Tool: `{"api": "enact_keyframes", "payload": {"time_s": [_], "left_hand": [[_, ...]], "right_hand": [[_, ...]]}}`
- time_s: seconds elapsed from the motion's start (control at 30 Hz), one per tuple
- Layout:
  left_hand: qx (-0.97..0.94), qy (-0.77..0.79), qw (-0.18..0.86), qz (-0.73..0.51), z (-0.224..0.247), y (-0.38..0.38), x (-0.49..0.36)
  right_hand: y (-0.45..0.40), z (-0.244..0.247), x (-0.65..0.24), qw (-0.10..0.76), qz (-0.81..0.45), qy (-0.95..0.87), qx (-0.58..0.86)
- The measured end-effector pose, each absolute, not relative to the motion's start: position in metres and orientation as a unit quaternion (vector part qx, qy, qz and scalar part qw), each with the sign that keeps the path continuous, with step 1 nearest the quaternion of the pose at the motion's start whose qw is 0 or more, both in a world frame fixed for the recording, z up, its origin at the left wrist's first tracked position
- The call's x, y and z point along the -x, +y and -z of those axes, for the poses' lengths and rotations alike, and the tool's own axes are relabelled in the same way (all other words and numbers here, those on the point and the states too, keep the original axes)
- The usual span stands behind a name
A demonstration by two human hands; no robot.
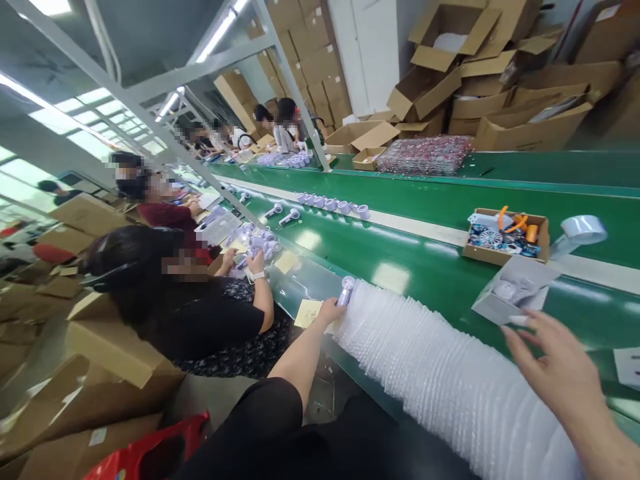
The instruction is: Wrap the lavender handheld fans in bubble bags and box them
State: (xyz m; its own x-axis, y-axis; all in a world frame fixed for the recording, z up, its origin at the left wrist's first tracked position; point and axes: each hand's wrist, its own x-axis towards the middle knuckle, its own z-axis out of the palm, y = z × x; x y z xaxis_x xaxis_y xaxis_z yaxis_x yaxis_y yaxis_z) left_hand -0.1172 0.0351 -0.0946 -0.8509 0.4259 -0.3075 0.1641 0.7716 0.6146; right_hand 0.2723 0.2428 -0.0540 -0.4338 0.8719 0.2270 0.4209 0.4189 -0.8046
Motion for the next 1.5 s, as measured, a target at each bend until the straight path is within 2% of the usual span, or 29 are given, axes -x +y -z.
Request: {"api": "enact_keyframes", "payload": {"time_s": [0.13, 0.23, 0.3, 0.4, 0.43, 0.5, 0.57, 0.6, 0.67, 0.8, 0.9, 1.0, 1.2, 1.37, 1.5], "left_hand": [[-0.140, 0.890, 0.220, -0.374, 0.091, 0.033, 0.129], [-0.145, 0.853, 0.245, -0.437, 0.074, 0.046, 0.122], [-0.163, 0.805, 0.300, -0.486, 0.064, 0.059, 0.092], [-0.198, 0.644, 0.491, -0.552, 0.052, 0.068, 0.008], [-0.225, 0.594, 0.566, -0.525, 0.049, 0.067, -0.025], [-0.295, 0.518, 0.689, -0.411, 0.048, 0.061, -0.088], [-0.406, 0.454, 0.748, -0.264, 0.051, 0.058, -0.141], [-0.467, 0.442, 0.736, -0.213, 0.055, 0.059, -0.162], [-0.622, 0.442, 0.628, -0.152, 0.066, 0.066, -0.195], [-0.906, 0.320, 0.276, -0.034, 0.098, 0.082, -0.245], [-0.952, 0.234, 0.177, 0.091, 0.119, 0.089, -0.272], [-0.938, 0.257, 0.190, 0.133, 0.121, 0.099, -0.283], [-0.828, 0.503, 0.248, 0.005, 0.071, 0.129, -0.243], [-0.659, 0.646, 0.331, -0.199, 0.025, 0.121, -0.199], [-0.599, 0.639, 0.368, -0.313, 0.012, 0.088, -0.192]], "right_hand": [[0.167, 0.036, -0.277, 0.270, -0.397, -0.740, 0.470], [0.110, 0.036, -0.285, 0.225, -0.566, -0.601, 0.518], [0.078, 0.039, -0.284, 0.217, -0.697, -0.458, 0.508], [0.050, 0.047, -0.274, 0.318, -0.787, -0.266, 0.457], [0.046, 0.050, -0.272, 0.362, -0.788, -0.236, 0.439], [0.043, 0.054, -0.278, 0.443, -0.757, -0.223, 0.426], [0.041, 0.055, -0.299, 0.498, -0.703, -0.213, 0.460], [0.039, 0.054, -0.315, 0.518, -0.677, -0.197, 0.485], [0.029, 0.052, -0.352, 0.554, -0.629, -0.154, 0.524], [-0.001, 0.053, -0.422, 0.578, -0.572, -0.084, 0.576], [-0.018, 0.064, -0.447, 0.545, -0.602, -0.048, 0.582], [-0.022, 0.075, -0.453, 0.529, -0.627, -0.023, 0.571], [-0.007, 0.073, -0.442, 0.461, -0.735, 0.000, 0.497], [0.029, 0.043, -0.408, 0.362, -0.851, -0.082, 0.372], [0.056, 0.027, -0.378, 0.318, -0.872, -0.170, 0.330]]}}
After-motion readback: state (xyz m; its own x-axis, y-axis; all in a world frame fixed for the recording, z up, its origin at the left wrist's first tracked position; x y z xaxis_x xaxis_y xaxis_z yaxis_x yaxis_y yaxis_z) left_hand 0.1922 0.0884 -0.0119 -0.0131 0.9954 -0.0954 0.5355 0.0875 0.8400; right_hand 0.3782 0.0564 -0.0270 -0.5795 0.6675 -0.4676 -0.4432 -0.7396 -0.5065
